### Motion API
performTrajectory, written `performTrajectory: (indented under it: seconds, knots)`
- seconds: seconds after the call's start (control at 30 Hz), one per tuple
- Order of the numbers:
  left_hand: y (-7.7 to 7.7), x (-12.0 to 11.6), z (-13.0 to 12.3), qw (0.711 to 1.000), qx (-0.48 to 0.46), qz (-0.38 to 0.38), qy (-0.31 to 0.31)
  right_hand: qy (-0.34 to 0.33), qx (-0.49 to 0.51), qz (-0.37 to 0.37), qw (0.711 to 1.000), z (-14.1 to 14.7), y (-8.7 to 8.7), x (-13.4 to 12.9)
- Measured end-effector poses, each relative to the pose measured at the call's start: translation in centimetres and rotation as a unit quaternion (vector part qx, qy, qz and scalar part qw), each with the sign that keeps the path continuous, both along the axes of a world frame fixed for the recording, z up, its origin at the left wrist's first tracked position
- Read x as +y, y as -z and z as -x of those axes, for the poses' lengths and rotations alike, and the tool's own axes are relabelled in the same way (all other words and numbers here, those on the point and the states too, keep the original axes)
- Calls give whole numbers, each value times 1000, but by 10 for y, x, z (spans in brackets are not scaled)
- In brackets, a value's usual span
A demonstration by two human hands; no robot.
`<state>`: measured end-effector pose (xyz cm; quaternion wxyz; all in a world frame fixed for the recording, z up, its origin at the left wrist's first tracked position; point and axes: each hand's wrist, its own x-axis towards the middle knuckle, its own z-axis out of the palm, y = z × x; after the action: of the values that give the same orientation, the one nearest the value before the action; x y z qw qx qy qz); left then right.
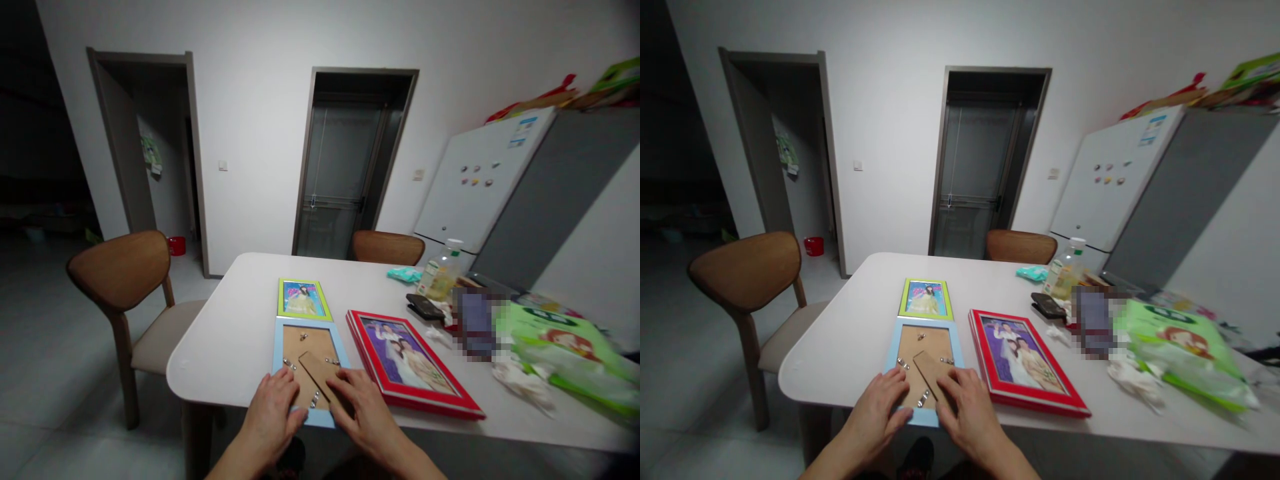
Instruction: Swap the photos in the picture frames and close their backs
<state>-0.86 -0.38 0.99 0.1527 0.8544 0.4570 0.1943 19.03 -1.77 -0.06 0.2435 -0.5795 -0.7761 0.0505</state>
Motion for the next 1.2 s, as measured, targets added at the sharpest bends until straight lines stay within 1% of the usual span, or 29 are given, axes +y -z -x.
performTrajectory:
  seconds: [0.07, 0.17, 0.23, 0.37, 0.53, 0.67, 0.8, 1.07, 1.13, 1.2]
  knots:
    - [0, -2, 1, 1000, 7, 5, 5, 19, -3, -3, 1000, 0, -2, 6]
    - [2, -2, 3, 1000, 10, 6, 14, 75, -14, -3, 997, 0, -5, 21]
    - [4, -1, 3, 1000, 3, 7, 18, 99, -27, 3, 995, -1, -5, 31]
    - [6, 0, 4, 1000, -8, 11, 20, 106, -32, 21, 994, -3, -3, 48]
    - [3, -1, 5, 1000, 4, 24, 18, 110, -28, 27, 993, -2, 0, 60]
    - [4, -2, 5, 1000, 2, 18, 12, 102, -20, 19, 994, -3, 1, 61]
    - [5, -3, 4, 1000, -11, 6, -1, 85, -17, 22, 996, -5, -1, 59]
    - [6, -4, 5, 1000, -25, 12, -7, 86, -23, 31, 996, -8, -4, 54]
    - [8, -3, 5, 999, -29, 16, -7, 79, -20, 24, 996, -5, -7, 51]
    - [11, -3, 6, 999, -35, 16, -7, 58, -16, 4, 998, 4, -12, 48]
